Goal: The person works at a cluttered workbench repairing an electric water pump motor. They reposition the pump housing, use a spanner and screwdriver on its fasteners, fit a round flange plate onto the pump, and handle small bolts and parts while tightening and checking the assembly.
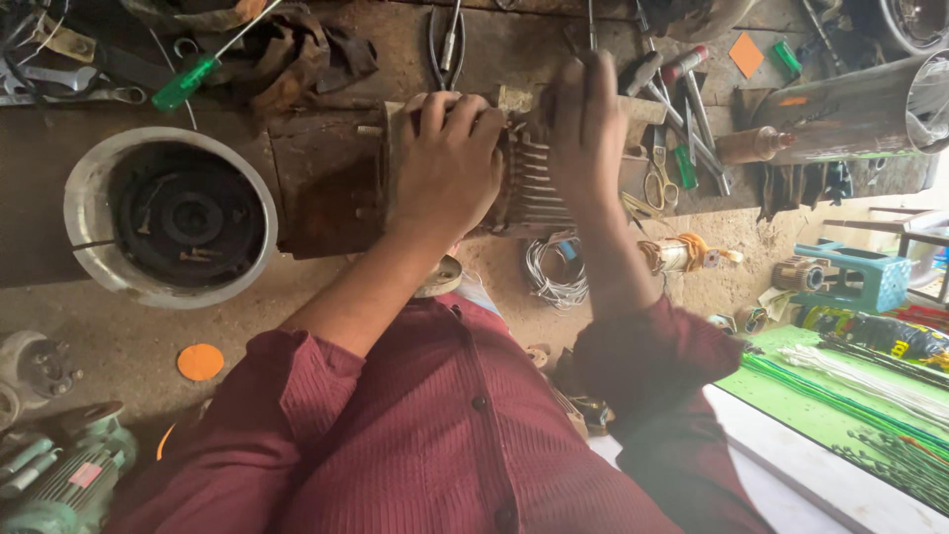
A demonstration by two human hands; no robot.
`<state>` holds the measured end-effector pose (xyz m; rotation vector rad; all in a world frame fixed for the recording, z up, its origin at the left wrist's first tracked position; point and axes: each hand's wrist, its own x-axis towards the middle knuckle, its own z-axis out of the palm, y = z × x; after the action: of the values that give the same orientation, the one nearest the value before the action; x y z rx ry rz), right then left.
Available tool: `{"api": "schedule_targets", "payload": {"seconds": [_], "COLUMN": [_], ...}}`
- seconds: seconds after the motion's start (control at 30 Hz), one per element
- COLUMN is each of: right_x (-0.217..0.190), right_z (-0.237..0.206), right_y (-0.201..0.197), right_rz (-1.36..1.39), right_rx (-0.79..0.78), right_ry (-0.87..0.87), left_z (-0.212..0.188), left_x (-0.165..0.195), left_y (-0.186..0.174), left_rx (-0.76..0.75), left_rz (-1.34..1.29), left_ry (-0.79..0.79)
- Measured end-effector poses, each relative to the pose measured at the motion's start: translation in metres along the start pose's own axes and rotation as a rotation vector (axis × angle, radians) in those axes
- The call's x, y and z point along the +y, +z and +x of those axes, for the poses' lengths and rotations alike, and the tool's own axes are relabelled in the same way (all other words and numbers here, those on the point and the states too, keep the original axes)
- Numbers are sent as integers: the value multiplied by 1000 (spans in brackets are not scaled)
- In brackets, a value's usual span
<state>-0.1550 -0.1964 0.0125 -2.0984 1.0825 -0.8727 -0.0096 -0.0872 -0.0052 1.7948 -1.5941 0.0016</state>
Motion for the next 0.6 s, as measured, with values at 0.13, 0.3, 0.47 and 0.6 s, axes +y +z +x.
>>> {"api": "schedule_targets", "payload": {"seconds": [0.13,0.3,0.47,0.6], "right_x": [-12,-14,-10,-8], "right_z": [20,44,80,97], "right_y": [4,15,25,33], "right_rz": [5,-195,-298,-310], "right_rx": [-99,-158,-374,-533], "right_ry": [62,-44,224,405], "left_z": [-4,-7,-4,-2], "left_x": [-5,-10,-5,-3], "left_y": [0,2,9,8], "left_rx": [-35,-54,-66,-112], "left_rz": [-10,4,-5,-17], "left_ry": [-10,-2,-52,-83]}}
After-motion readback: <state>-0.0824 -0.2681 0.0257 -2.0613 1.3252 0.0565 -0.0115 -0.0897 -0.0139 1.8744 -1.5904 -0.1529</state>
